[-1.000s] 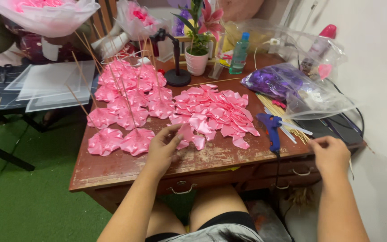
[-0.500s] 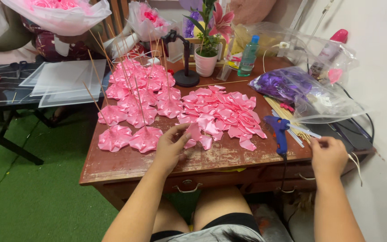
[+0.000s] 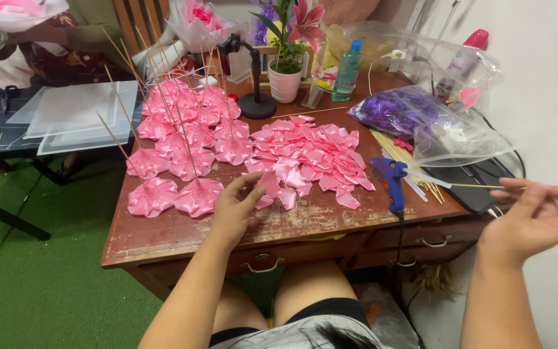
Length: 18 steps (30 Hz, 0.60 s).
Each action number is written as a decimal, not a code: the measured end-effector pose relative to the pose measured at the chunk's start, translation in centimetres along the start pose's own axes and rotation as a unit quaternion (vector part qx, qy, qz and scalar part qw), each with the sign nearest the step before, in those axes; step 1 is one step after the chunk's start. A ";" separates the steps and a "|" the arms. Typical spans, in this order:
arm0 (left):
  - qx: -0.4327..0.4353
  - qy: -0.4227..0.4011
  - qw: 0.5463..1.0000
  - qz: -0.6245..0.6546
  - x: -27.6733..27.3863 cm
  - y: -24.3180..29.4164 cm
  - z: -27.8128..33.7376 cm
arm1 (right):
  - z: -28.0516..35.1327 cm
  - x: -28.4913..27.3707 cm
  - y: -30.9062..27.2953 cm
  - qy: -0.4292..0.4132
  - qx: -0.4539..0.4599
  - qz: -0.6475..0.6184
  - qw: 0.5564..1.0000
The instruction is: The person sits at a low table and assembles artificial pink roses by rolling petals around wooden sticks. They use a hot glue gun to secure the petals and sticks, occasionally picking up a smartphone from the table.
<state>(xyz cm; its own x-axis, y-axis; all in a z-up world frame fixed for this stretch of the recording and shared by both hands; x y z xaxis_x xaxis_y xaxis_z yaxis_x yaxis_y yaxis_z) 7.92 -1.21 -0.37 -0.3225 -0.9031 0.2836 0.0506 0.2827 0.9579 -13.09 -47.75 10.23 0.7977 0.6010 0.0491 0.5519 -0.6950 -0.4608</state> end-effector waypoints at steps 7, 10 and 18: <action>0.011 -0.005 1.000 -0.012 -0.1 -0.2 -0.3 | -1.5 2.7 -1.5 -0.056 0.049 -0.017 0.997; 0.031 -0.006 0.999 -0.022 -0.4 -0.4 -0.5 | -0.3 4.3 0.0 -0.083 0.110 -0.006 0.990; 0.037 -0.039 0.998 -0.019 0.2 0.1 -0.3 | 2.1 6.1 -5.6 -0.053 0.024 0.022 0.998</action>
<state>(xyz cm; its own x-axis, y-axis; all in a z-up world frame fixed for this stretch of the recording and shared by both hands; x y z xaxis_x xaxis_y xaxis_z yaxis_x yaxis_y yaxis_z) 8.17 -1.42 -0.18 -0.3962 -0.8863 0.2398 -0.0319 0.2743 0.9611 -11.82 -39.44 11.26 0.7892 0.6106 -0.0659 0.5027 -0.7039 -0.5018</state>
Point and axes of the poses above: each hand's wrist, its own z-axis away from the middle knuckle, its own x-axis out of the palm, y = z × x, the point moved 7 cm from there along -z, towards the middle knuckle, and after that the axes turned 7 degrees about -y, right-handed, at the moved point
